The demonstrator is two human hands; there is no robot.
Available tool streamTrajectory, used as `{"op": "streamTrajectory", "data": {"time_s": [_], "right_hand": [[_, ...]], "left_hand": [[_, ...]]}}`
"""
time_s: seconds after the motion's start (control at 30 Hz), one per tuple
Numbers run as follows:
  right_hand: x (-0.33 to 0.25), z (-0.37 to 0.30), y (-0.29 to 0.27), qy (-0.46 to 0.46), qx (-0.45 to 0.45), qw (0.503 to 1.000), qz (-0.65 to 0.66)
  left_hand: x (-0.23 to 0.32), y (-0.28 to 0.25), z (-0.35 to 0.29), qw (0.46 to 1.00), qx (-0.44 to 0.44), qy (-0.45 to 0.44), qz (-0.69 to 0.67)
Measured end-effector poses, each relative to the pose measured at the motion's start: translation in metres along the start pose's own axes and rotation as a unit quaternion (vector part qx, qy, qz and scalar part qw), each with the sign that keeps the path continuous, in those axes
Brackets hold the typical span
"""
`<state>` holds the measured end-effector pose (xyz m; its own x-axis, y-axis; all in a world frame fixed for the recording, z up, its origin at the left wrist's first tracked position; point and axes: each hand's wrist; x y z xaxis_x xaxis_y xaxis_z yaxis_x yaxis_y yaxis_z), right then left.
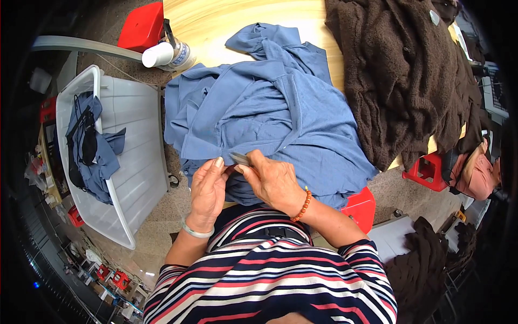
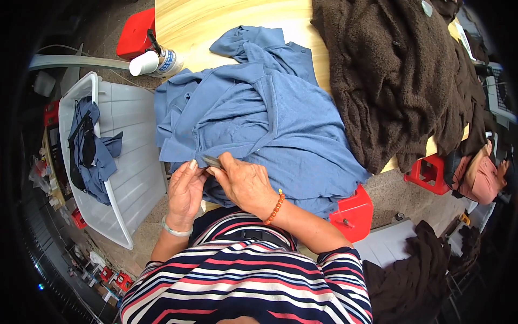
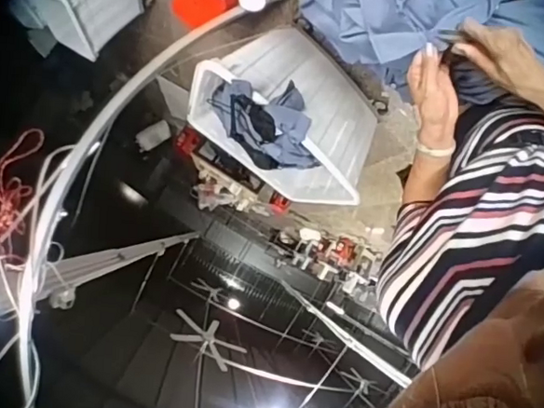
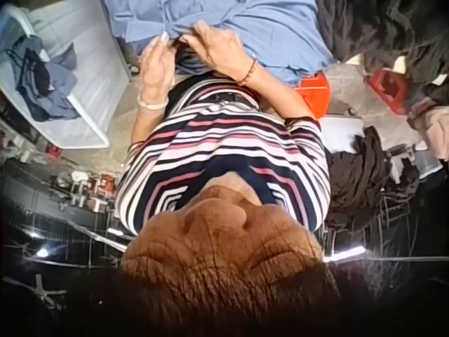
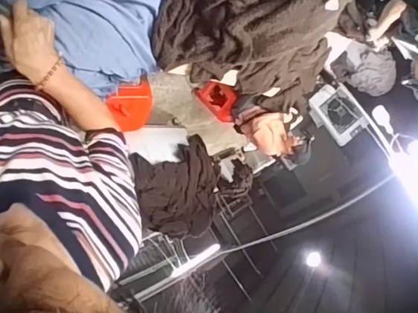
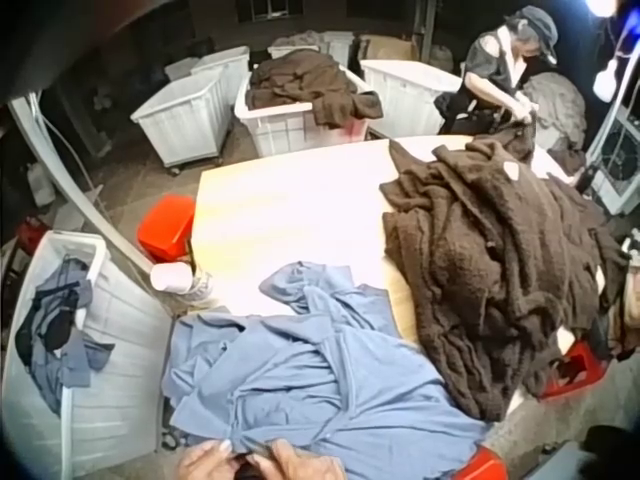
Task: Trimming loose threads from garments using a small hand clipper.
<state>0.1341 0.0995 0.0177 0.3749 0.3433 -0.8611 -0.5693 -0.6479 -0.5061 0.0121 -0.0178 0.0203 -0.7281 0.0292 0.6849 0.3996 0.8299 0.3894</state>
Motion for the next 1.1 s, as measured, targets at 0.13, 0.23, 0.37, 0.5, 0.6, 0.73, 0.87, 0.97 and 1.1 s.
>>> {"op": "streamTrajectory", "data": {"time_s": [0.13,0.23,0.37,0.5,0.6,0.73,0.87,0.97,1.1], "right_hand": [[-0.003,0.003,-0.004,-0.018,-0.003,1.0,0.0],[0.0,0.001,-0.005,-0.056,-0.062,0.996,0.003],[0.006,0.017,-0.032,-0.131,-0.004,0.991,0.011],[0.034,0.037,-0.067,-0.1,0.08,0.991,-0.035],[0.052,0.049,-0.099,-0.07,0.07,0.994,-0.055],[0.095,0.07,-0.09,0.003,0.228,0.972,-0.062],[0.14,0.076,-0.064,0.142,0.142,0.979,0.013],[0.11,0.051,-0.043,0.035,0.044,0.998,0.011],[0.063,0.029,-0.048,-0.106,-0.072,0.986,-0.106]], "left_hand": [[0.001,0.0,0.002,1.0,0.002,-0.007,0.01],[0.004,0.001,0.001,1.0,-0.022,0.006,-0.004],[0.012,0.011,-0.013,0.985,0.007,0.164,-0.06],[0.018,-0.021,-0.019,0.98,0.024,0.191,-0.042],[-0.005,-0.089,-0.016,0.982,0.109,0.152,0.026],[-0.018,-0.124,0.0,0.965,0.202,0.002,0.166],[0.012,-0.051,0.045,0.824,0.159,0.377,0.391],[0.028,0.037,0.076,0.783,0.054,0.431,0.445],[0.015,0.115,0.132,0.633,-0.128,0.512,0.567]]}}
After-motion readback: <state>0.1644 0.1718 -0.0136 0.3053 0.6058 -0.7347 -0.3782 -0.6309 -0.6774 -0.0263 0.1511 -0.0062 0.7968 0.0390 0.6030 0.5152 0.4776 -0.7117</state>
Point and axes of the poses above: each hand's wrist, its own z-axis towards the middle knuckle, its own y-axis out of the palm, x = y × z, and after that the axes turned 9 degrees about x, right-handed
